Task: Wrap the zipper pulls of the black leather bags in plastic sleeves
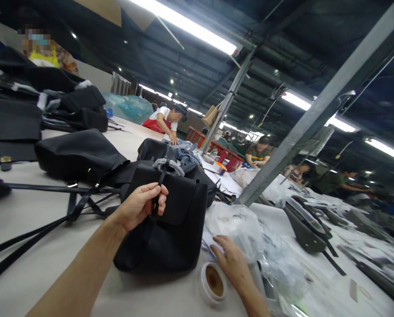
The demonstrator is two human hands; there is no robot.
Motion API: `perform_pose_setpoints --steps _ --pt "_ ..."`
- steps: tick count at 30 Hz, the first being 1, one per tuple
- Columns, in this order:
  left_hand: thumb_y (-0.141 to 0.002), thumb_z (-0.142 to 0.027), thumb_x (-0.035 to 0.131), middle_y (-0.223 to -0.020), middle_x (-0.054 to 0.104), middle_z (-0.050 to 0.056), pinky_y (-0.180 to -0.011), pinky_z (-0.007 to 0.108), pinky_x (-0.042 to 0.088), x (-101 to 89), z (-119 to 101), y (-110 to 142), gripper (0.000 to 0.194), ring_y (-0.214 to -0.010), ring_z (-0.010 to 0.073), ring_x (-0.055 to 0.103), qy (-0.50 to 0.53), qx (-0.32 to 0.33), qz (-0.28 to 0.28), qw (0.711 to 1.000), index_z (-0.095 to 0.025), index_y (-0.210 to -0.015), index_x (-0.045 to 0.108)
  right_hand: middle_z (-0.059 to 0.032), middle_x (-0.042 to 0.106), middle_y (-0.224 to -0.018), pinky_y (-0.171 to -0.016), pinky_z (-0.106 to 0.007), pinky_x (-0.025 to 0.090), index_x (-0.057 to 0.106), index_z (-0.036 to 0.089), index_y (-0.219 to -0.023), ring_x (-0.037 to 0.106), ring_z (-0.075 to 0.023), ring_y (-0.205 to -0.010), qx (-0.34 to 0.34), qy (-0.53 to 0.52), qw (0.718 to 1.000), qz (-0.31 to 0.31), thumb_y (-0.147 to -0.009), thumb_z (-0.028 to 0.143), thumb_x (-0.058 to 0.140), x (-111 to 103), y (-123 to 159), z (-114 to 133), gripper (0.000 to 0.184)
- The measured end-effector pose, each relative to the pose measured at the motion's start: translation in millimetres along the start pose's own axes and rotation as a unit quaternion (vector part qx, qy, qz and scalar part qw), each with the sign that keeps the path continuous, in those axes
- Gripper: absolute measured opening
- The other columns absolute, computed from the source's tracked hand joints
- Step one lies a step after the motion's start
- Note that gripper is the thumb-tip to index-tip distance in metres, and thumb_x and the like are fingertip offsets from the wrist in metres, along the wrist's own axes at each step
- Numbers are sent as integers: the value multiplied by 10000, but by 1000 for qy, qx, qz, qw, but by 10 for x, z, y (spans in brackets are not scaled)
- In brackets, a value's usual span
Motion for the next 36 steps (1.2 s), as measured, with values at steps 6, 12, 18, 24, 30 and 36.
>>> perform_pose_setpoints --steps 6,12,18,24,30,36 --pt "-791 -313 734 -628 615 13 -538 215 523 -95 59 104 211 -534 120 609 18 -15 -9 1000 -116 -834 672 -111 732 -940 -773 -312 466 729 203 -757 681 -261 -883 -4 62 996 69 -807 184 594 246 -259 -18 146" --pt "-779 -319 746 -617 616 13 -522 207 518 -77 107 138 219 -520 117 607 27 -12 -18 999 -114 -820 678 -82 728 -806 -674 -296 386 705 198 -776 660 -245 -803 24 70 993 95 -814 180 544 237 -268 -201 166" --pt "-760 -310 763 -609 617 10 -506 198 508 -48 115 174 217 -510 118 608 31 -9 -22 999 -115 -811 681 -18 646 -598 -594 -275 337 606 201 -589 591 -178 -624 35 19 995 93 -848 305 499 199 -268 -270 299" --pt "-751 -310 771 -605 613 10 -505 204 512 -3 117 248 225 -508 115 601 38 -5 -29 999 -111 -808 683 -2 609 -559 -557 -255 337 589 196 -569 561 -162 -587 63 -25 994 82 -764 283 538 191 -282 -345 219" --pt "-771 -295 754 -608 605 7 -510 204 506 37 116 297 206 -505 107 592 31 -9 -41 999 -108 -817 680 -1 587 -512 -539 -258 351 548 216 -499 542 -162 -556 60 -69 993 77 -795 346 495 151 -278 -348 327" --pt "-796 -270 726 -611 606 11 -509 204 494 39 105 333 176 -503 108 591 28 0 -46 999 -103 -820 675 -5 637 -566 -568 -269 393 589 230 -567 579 -186 -603 74 -98 991 47 -708 265 527 97 -252 -351 158"
Point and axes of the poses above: each hand's wrist, its own y-axis away from the middle knuckle, its own x-axis out of the palm, z = x × y, the point moved 7 cm from there along -y, towards the middle knuckle
